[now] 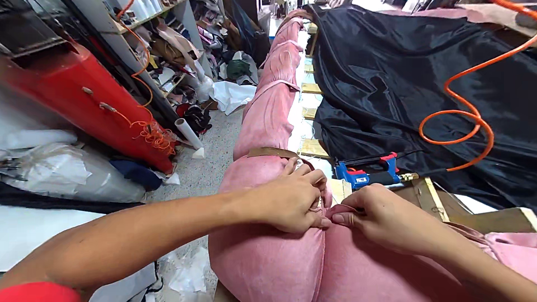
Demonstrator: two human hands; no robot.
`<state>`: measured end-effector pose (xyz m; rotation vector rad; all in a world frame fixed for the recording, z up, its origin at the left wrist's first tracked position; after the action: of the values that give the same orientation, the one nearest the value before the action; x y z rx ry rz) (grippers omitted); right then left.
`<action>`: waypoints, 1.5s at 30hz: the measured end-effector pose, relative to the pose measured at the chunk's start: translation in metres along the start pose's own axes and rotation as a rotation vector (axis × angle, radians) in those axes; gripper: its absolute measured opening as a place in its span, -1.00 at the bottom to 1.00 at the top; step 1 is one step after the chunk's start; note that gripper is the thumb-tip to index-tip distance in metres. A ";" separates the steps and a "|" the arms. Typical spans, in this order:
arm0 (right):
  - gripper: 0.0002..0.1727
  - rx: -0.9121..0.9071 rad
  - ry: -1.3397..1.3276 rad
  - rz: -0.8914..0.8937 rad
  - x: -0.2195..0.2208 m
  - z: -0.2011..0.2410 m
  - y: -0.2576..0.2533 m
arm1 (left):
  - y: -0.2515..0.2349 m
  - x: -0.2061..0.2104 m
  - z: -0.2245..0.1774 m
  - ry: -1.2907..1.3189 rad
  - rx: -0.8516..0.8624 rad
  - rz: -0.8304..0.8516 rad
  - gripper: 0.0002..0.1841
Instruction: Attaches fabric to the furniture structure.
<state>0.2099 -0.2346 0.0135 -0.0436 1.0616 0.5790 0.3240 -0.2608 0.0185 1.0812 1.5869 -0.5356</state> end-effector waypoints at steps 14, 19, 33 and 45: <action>-0.60 -0.205 -0.268 -0.207 0.004 -0.014 0.007 | -0.002 0.002 -0.013 -0.056 0.182 -0.079 -0.84; -0.57 -0.184 -0.282 -0.230 0.003 -0.017 0.010 | -0.003 0.009 -0.003 0.007 0.070 0.013 -0.53; -0.57 -0.155 0.060 -0.391 -0.001 -0.006 0.007 | 0.018 -0.009 0.008 -0.047 -0.162 -0.598 -0.78; -0.54 -0.121 0.011 -0.485 -0.038 -0.036 0.080 | -0.014 -0.010 -0.043 0.189 0.119 -0.439 -0.54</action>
<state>0.1298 -0.1937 0.0457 -0.4001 0.9800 0.2018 0.2898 -0.2373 0.0380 0.8897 1.9962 -0.8482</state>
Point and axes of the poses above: each hand's wrist, its own y-axis away from the middle knuckle, its own x-axis out of the palm, z = x × y, the point moved 9 cm from there along -y, towards the middle knuckle, and after that the axes turned 6 degrees about -x, right-handed, at the moved point
